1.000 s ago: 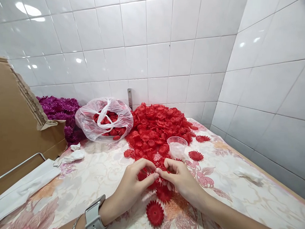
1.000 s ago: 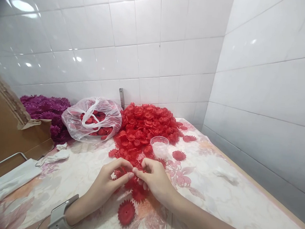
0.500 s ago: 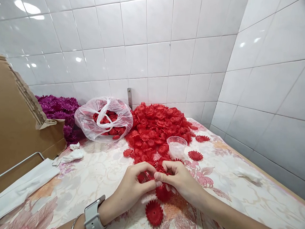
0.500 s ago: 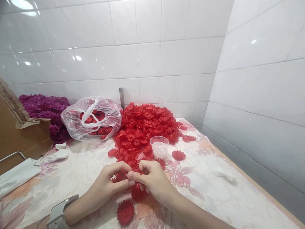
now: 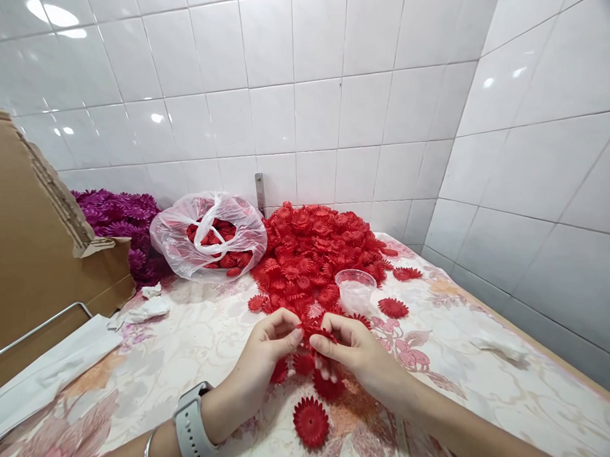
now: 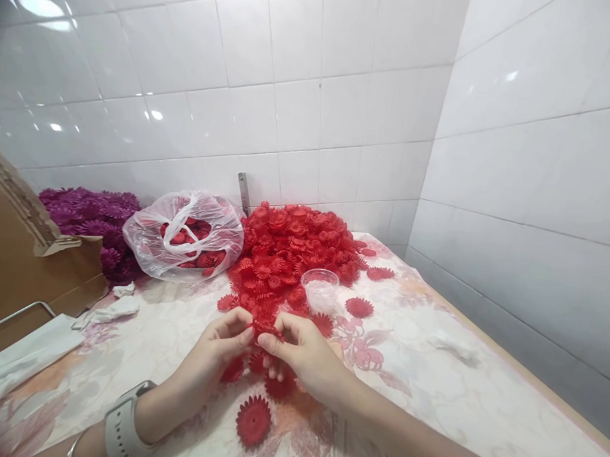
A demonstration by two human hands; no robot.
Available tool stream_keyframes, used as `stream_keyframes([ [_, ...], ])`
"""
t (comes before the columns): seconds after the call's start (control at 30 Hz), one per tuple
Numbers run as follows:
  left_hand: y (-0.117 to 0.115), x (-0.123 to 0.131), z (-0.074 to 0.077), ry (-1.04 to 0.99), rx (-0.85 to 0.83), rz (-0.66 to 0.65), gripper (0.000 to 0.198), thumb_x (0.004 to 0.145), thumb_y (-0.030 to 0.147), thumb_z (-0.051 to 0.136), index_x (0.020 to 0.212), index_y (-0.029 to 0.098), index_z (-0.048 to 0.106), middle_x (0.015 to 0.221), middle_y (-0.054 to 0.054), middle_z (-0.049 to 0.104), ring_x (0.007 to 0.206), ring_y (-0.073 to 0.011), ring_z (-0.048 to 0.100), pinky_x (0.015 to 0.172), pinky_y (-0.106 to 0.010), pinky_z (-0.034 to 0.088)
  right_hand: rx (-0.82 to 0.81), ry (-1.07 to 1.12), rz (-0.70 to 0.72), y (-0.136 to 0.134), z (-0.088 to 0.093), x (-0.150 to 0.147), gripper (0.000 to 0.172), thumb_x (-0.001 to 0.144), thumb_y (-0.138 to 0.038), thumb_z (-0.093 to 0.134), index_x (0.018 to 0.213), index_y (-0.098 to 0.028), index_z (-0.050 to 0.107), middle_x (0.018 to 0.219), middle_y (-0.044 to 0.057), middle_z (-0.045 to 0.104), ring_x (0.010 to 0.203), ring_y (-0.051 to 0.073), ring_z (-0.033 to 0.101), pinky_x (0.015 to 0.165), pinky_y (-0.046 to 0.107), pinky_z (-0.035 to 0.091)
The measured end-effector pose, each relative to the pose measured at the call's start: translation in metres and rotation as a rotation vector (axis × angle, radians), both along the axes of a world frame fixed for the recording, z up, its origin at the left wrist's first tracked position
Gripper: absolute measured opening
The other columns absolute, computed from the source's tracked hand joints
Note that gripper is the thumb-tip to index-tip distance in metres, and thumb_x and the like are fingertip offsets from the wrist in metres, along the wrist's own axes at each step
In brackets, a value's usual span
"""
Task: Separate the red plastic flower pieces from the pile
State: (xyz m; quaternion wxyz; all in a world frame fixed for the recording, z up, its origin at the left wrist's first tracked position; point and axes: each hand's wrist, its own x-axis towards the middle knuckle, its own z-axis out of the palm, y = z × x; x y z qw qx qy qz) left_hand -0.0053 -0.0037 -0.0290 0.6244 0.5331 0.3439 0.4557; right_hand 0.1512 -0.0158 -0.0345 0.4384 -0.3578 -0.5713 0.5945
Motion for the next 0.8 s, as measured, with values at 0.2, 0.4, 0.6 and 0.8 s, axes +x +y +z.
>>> stream_keyframes([
  [0.2,0.015,-0.009,0.004,-0.085,0.002,0.263,0.016,0.07,0.025,0.06,0.072,0.019,0.045,0.078,-0.001,0.06,0.079,-0.0173,0.062,0.075,-0.031,0.047,0.009,0.101,-0.064,0.004,0.0,0.004,0.027,0.074,-0.041,0.061,0.072,-0.018,0.048,0.068,0.0,0.062,0.062,0.012,0.059,0.063,0.027,0.047],
  [0.4,0.017,-0.013,0.002,0.507,0.534,0.449,0.03,0.062,0.005,0.046,0.086,0.02,0.054,0.098,-0.003,0.057,0.099,-0.02,0.05,0.089,-0.035,0.037,-0.033,0.021,-0.18,0.011,-0.006,0.004,0.023,0.072,-0.037,0.061,0.075,-0.015,0.054,0.07,0.001,0.061,0.062,0.012,0.059,0.06,0.027,0.049],
  [0.6,0.006,-0.009,0.004,0.592,0.513,0.233,0.012,0.074,0.016,0.048,0.082,0.019,0.056,0.09,-0.003,0.061,0.09,-0.0195,0.054,0.083,-0.032,0.039,-0.053,0.017,-0.111,0.012,-0.011,0.002,0.03,0.069,-0.043,0.06,0.074,-0.014,0.053,0.06,-0.001,0.059,0.055,0.012,0.062,0.054,0.026,0.049],
  [0.8,-0.007,-0.004,0.008,0.615,0.507,-0.006,0.013,0.079,0.027,0.052,0.074,0.018,0.06,0.079,-0.003,0.063,0.076,-0.0164,0.057,0.073,-0.026,0.041,-0.088,-0.102,-0.054,0.007,-0.007,0.001,0.037,0.065,-0.05,0.062,0.062,-0.018,0.043,0.049,-0.004,0.056,0.041,0.01,0.055,0.038,0.02,0.039],
])
